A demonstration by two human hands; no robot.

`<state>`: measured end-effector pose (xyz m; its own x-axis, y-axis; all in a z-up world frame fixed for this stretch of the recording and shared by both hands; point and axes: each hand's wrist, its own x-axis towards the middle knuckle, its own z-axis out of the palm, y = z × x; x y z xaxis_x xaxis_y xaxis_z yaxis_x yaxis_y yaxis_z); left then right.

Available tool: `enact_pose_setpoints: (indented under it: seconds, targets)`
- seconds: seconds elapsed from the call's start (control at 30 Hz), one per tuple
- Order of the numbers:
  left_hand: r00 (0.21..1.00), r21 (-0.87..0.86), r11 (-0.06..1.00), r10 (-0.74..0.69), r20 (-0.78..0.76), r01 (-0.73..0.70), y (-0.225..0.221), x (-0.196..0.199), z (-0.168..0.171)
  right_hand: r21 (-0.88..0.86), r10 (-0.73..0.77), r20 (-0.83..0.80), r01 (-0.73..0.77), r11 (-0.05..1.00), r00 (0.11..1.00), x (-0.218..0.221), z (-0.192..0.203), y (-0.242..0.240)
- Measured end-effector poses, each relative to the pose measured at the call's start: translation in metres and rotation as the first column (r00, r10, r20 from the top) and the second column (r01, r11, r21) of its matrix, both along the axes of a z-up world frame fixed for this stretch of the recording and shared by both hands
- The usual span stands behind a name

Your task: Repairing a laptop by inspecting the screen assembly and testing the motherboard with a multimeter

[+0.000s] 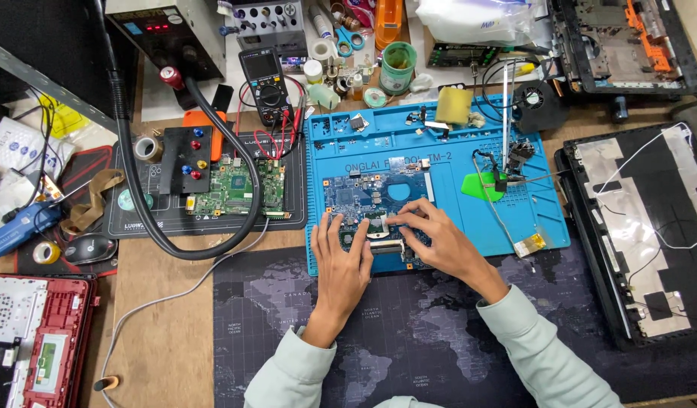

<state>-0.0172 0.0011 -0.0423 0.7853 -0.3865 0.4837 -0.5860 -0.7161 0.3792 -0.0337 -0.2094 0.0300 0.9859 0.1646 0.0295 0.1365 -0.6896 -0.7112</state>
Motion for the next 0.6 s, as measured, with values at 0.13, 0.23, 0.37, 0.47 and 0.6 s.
enact_pose_setpoints:
  seconds: [0.13,0.23,0.37,0.47,0.6]
  targets:
    - [1.0,0.001,1.0,0.0,0.005,0.0,0.0,-0.001,0.0,-0.016,-0.002,0.021,0.002,1.0,1.0,-0.001,-0.005,0.0]
    - [1.0,0.0,1.0,0.002,0.017,-0.002,-0.001,0.0,-0.002,-0.039,-0.007,0.041,0.009,0.999,0.999,-0.002,-0.01,0.0]
    - [0.999,0.008,1.0,0.002,0.048,-0.003,-0.001,0.001,-0.003,-0.054,-0.017,0.06,0.02,0.998,0.998,-0.003,-0.01,0.001]
    - [0.999,0.017,1.0,0.004,0.046,-0.005,-0.002,0.0,-0.001,-0.072,-0.016,0.064,0.021,0.997,0.998,-0.006,-0.005,0.004]
    - [0.998,0.024,1.0,0.0,0.068,-0.001,-0.001,-0.001,-0.003,-0.08,-0.048,0.063,0.053,0.995,0.997,-0.009,-0.009,0.006]
